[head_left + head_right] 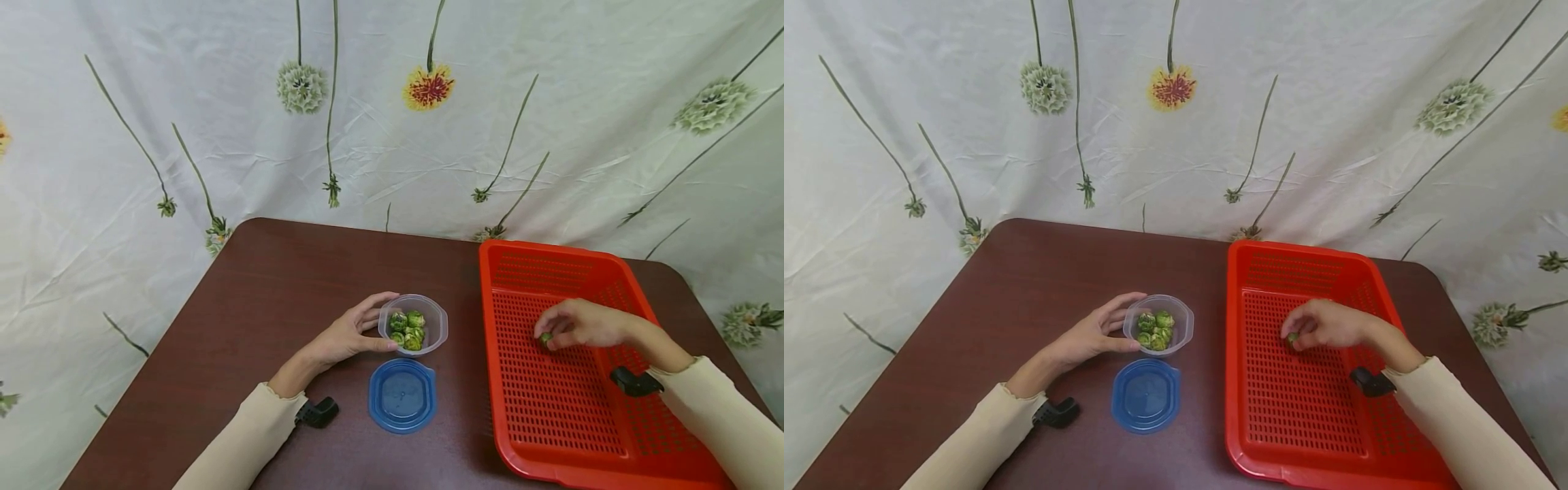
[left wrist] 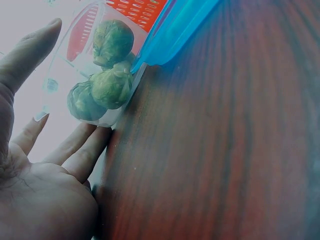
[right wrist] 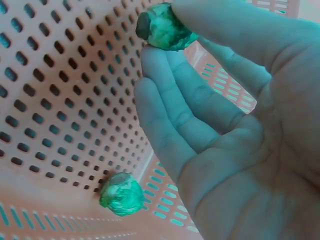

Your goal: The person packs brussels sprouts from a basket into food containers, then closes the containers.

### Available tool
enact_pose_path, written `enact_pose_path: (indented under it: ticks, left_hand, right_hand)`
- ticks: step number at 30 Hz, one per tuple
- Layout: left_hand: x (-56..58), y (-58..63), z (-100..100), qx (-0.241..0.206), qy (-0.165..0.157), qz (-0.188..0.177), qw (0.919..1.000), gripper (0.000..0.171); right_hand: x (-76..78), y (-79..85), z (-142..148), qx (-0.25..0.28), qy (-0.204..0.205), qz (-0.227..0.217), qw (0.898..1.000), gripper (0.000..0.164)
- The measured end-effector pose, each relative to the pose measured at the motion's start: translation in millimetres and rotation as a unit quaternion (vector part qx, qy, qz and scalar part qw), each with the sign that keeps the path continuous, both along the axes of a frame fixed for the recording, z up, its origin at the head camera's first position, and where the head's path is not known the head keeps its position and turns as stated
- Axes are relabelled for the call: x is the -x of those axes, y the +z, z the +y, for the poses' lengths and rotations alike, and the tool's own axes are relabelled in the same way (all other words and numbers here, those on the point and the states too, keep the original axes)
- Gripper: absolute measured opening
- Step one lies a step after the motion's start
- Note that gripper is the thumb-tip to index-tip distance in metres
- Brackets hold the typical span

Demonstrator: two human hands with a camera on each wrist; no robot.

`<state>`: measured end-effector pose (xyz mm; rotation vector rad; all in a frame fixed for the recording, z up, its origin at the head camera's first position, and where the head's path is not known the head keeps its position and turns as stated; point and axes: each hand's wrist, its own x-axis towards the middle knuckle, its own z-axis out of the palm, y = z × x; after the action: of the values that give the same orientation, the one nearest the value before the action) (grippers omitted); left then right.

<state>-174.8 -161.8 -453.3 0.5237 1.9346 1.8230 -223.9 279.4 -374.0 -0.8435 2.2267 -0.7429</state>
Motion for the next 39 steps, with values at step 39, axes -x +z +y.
enact_pose_path:
  ticks: [39]
  left_hand:
    - [-0.1,-0.1,-1,-0.005,-0.002,-0.008,1.0,0.084]
  right_hand:
    - [1.3,39.4,-32,0.029,0.005,0.051,0.998,0.021]
